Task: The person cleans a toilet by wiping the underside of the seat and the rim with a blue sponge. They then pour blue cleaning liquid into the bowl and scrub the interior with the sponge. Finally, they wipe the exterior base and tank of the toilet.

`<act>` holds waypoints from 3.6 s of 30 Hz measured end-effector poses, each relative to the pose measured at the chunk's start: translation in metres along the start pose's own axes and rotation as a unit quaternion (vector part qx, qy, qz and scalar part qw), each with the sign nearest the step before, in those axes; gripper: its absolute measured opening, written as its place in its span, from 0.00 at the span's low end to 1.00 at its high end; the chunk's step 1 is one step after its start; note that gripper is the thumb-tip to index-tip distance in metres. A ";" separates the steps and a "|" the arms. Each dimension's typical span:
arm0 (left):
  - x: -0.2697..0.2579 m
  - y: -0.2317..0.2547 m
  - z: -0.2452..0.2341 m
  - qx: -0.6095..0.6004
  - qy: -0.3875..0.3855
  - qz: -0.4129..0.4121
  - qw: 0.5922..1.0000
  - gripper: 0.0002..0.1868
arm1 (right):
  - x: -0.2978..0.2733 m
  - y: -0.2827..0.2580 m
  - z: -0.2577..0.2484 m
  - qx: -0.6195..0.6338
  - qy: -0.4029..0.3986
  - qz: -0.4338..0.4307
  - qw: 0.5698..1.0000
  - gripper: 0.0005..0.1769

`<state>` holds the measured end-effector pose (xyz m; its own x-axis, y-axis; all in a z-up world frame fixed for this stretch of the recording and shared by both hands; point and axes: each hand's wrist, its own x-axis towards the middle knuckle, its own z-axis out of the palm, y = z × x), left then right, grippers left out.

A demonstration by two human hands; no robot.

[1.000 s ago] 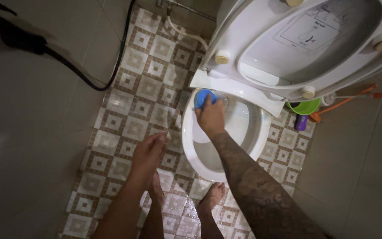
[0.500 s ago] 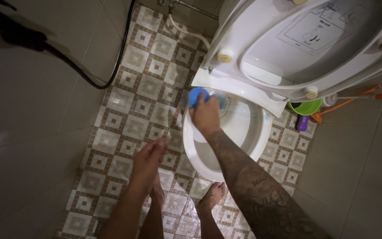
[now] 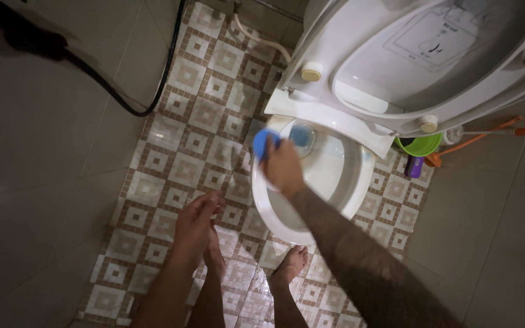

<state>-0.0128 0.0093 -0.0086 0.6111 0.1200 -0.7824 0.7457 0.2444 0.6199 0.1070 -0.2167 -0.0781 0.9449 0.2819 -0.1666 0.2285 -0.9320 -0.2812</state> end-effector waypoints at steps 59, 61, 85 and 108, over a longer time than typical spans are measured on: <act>-0.006 -0.056 0.128 0.174 -0.113 0.000 0.978 0.20 | -0.125 0.228 -0.007 -0.048 0.118 0.237 0.963 0.43; -0.010 -0.056 0.134 0.178 -0.119 -0.009 0.977 0.20 | -0.132 0.226 -0.006 -0.065 0.101 0.220 0.968 0.43; -0.036 -0.025 0.131 0.149 -0.077 -0.057 0.984 0.20 | -0.127 0.225 -0.007 -0.108 0.079 0.171 0.976 0.45; 0.002 -0.019 0.099 0.198 -0.081 0.004 0.977 0.20 | 0.006 0.110 -0.026 -0.043 0.190 0.105 0.975 0.47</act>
<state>0.0005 -0.0901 -0.0163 0.6268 -0.0417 -0.7780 0.7658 -0.1508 0.6251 0.1443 -0.3238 -0.0855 0.9880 -0.0058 0.1545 0.0248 -0.9805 -0.1952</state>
